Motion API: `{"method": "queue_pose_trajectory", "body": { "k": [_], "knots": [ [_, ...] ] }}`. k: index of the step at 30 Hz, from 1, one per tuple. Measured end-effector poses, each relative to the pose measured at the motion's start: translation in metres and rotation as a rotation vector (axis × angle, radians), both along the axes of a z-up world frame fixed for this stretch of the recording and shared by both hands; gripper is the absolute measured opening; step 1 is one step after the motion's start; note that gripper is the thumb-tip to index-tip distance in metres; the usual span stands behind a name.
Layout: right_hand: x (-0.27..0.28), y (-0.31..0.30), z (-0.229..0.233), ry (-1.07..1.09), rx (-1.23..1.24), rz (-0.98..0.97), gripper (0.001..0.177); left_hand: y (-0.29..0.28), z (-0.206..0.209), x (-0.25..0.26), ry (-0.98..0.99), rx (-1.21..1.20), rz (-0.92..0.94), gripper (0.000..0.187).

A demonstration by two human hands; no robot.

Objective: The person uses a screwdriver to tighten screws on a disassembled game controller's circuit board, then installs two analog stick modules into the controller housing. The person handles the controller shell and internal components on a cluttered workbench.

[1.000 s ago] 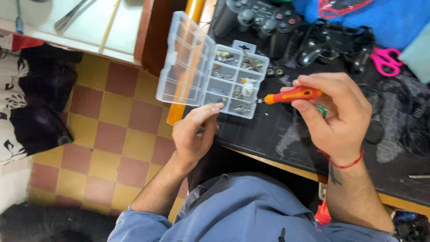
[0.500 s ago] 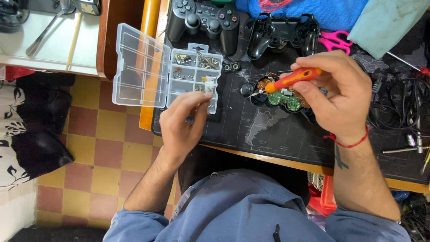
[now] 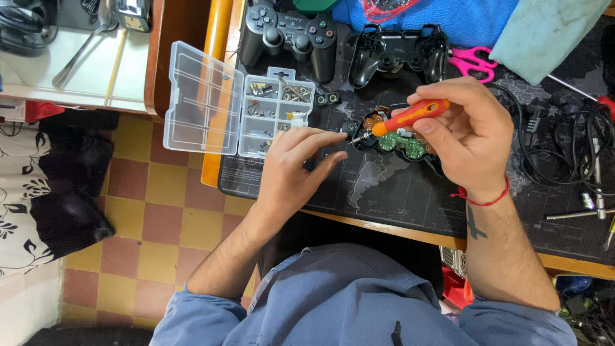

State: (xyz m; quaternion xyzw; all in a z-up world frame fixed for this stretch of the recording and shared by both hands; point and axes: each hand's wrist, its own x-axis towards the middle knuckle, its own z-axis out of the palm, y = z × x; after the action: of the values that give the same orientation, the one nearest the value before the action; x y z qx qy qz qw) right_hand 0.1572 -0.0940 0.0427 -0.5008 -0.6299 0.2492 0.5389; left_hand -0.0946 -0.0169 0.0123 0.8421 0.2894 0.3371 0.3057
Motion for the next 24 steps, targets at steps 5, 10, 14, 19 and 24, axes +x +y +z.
{"method": "queue_pose_trajectory", "body": {
  "k": [5, 10, 14, 19, 24],
  "knots": [
    [0.003, -0.002, -0.001, -0.047, 0.004, -0.014, 0.026, -0.002, 0.0, 0.006, -0.009, 0.005, 0.023, 0.014],
    [0.002, -0.003, -0.001, -0.053, 0.015, -0.012, 0.023, -0.001, 0.001, 0.01, -0.041, 0.027, 0.03, 0.01],
    [0.004, -0.005, -0.006, -0.066, 0.055, -0.055, 0.023, -0.002, 0.002, 0.01, -0.06, -0.023, 0.038, 0.008],
    [0.008, -0.006, -0.012, -0.17, 0.145, -0.119, 0.022, -0.003, 0.0, 0.009, -0.099, -0.093, 0.017, 0.005],
    [0.007, -0.008, -0.013, -0.156, 0.162, -0.06, 0.025, -0.004, 0.001, 0.009, -0.106, -0.123, 0.003, 0.006]
  ]
}}
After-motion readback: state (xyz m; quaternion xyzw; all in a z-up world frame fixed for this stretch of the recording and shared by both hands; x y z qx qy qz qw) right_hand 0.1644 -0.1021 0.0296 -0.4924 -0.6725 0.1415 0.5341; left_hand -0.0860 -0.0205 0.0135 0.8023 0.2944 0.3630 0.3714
